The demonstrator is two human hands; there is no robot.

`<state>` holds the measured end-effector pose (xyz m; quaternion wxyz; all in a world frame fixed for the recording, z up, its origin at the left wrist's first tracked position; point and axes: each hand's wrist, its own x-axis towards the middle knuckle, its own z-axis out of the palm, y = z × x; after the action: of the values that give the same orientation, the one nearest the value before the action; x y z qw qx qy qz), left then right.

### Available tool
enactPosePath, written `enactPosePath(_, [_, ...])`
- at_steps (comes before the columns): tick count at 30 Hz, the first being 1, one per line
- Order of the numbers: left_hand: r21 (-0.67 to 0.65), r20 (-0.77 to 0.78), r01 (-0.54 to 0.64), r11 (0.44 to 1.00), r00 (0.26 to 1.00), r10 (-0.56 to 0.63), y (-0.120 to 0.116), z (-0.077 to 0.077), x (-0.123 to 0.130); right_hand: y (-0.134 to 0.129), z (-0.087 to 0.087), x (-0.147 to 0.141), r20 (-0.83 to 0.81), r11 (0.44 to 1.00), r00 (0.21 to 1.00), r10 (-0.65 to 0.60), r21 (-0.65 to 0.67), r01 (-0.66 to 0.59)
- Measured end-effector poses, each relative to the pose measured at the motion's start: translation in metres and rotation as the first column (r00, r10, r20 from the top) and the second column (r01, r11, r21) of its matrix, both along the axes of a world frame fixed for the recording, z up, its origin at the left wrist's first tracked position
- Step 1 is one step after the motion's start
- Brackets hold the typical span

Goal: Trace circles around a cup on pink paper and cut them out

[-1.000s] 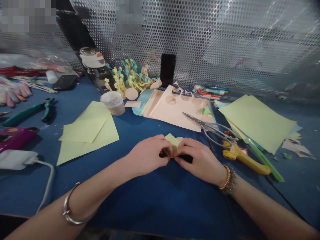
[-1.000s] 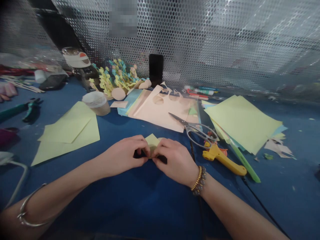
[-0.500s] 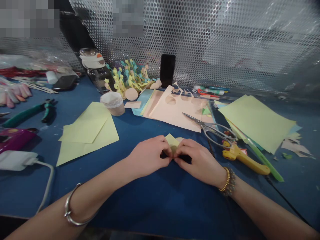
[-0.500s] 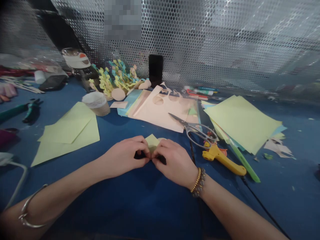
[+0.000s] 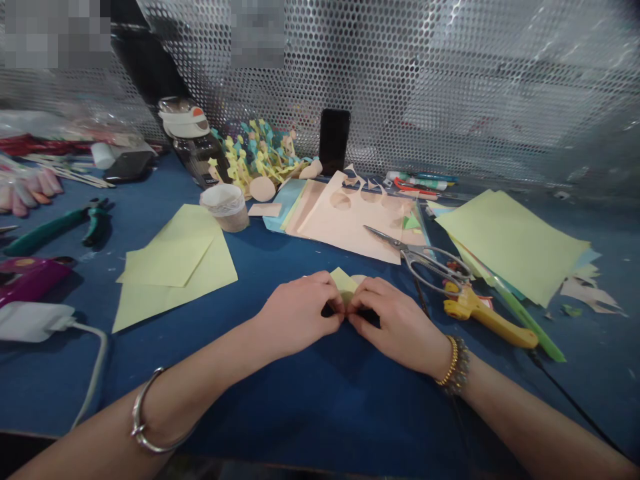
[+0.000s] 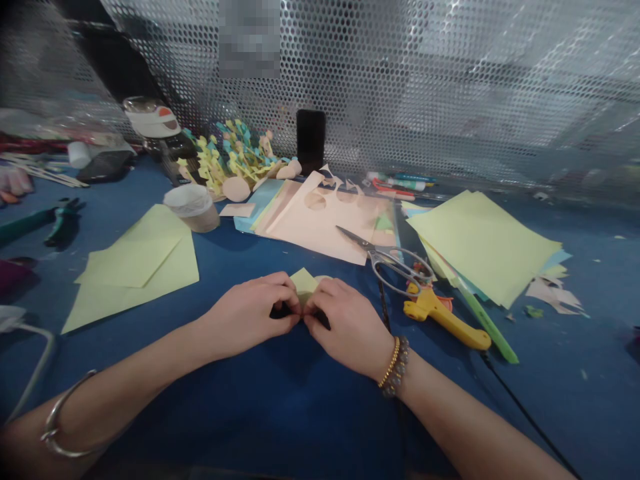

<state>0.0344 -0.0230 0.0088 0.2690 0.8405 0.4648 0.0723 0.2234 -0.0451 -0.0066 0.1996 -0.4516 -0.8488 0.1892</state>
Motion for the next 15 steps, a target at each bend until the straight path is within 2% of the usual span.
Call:
enactPosePath(8, [0.000, -0.024, 0.008, 1.000, 1.000, -0.008, 0.0006, -0.0005, 0.0004, -0.0002, -0.0020, 0.0025, -0.058, 1.000, 0.998, -0.016, -0.003, 0.016])
enactPosePath(15, [-0.013, -0.028, 0.015, 1.000, 0.999, -0.016, 0.0003, 0.0001, 0.0008, 0.0002, -0.0017, -0.0001, 0.006, 1.000, 1.000, -0.010, 0.022, 0.010])
